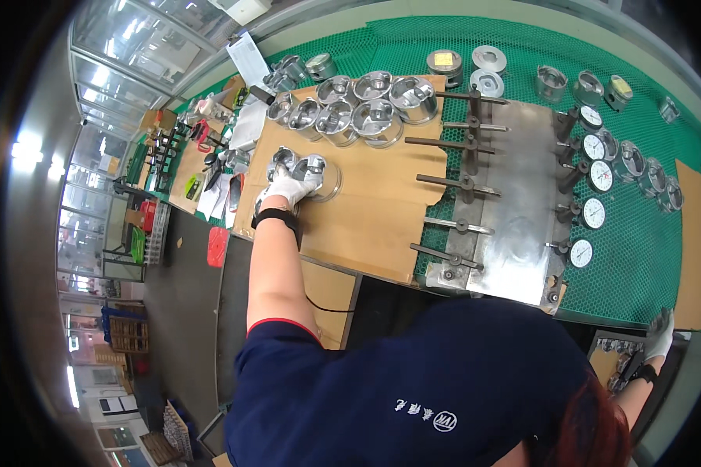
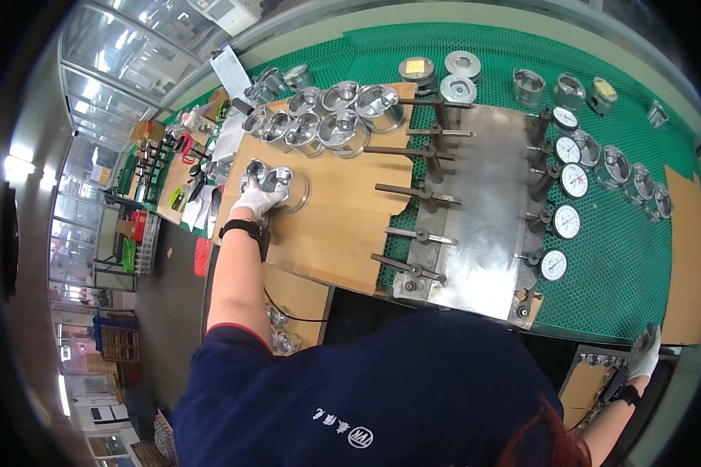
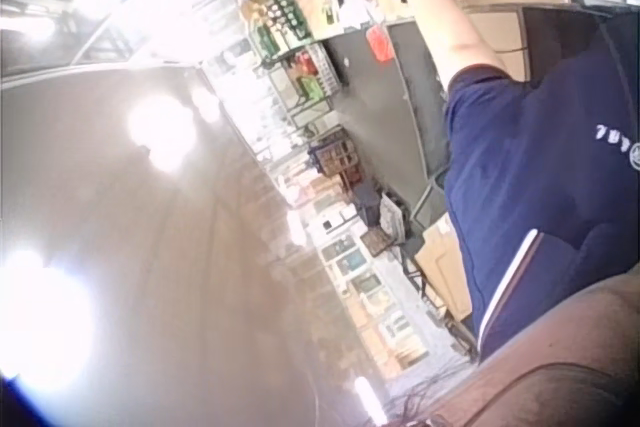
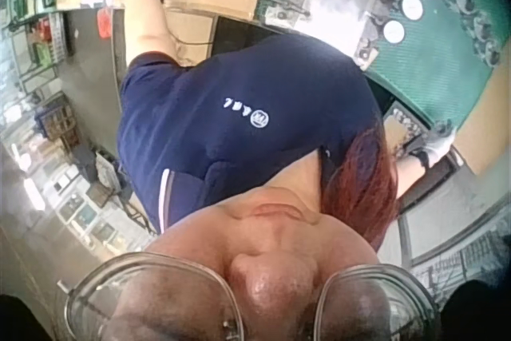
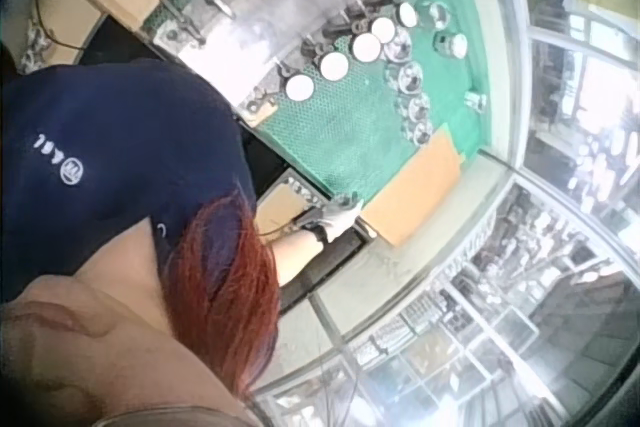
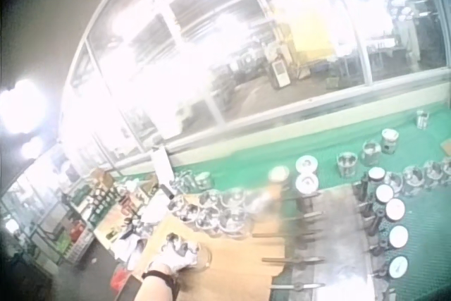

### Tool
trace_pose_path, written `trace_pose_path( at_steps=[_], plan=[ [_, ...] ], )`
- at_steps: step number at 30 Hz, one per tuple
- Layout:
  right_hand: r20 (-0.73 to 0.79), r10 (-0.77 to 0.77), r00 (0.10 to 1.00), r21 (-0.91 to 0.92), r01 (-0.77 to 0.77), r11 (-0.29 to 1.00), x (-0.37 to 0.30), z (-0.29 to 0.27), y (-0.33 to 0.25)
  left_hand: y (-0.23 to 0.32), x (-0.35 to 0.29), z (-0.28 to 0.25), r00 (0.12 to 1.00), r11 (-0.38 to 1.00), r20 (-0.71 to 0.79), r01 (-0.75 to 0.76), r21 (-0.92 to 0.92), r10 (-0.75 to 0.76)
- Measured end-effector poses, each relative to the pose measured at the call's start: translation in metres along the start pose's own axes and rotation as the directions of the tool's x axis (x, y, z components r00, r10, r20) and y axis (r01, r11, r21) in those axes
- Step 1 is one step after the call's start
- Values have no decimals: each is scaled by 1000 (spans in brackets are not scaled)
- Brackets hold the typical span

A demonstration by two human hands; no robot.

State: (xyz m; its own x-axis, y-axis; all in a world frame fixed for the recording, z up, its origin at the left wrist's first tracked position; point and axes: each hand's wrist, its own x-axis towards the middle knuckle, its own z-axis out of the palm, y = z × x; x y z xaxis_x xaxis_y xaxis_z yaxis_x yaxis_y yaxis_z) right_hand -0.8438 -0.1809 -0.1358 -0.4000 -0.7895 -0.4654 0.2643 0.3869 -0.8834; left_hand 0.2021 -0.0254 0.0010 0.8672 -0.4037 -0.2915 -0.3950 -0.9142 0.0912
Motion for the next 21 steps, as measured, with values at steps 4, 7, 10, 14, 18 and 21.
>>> trace_pose_path(
  at_steps=[4,7,10,14,18,21],
  plan=[
    [-36,-57,998,35,58,998,-50,13,39,-23,17,-25,975,988,175,-147,41,138],
    [-71,33,997,60,-29,998,-53,-11,67,-28,22,-30,952,990,277,-106,-96,129],
    [0,29,1000,66,-29,997,-53,-30,86,-40,36,-14,967,976,178,-157,-148,183],
    [12,5,1000,28,-6,1000,-63,-30,95,-25,8,-11,952,951,89,-279,-131,291],
    [1,37,999,64,-37,997,-65,9,64,-13,-36,1,859,864,92,-503,-23,503],
    [140,-32,990,-84,44,995,-53,41,21,15,-92,9,721,726,122,-688,3,682]
  ],
)
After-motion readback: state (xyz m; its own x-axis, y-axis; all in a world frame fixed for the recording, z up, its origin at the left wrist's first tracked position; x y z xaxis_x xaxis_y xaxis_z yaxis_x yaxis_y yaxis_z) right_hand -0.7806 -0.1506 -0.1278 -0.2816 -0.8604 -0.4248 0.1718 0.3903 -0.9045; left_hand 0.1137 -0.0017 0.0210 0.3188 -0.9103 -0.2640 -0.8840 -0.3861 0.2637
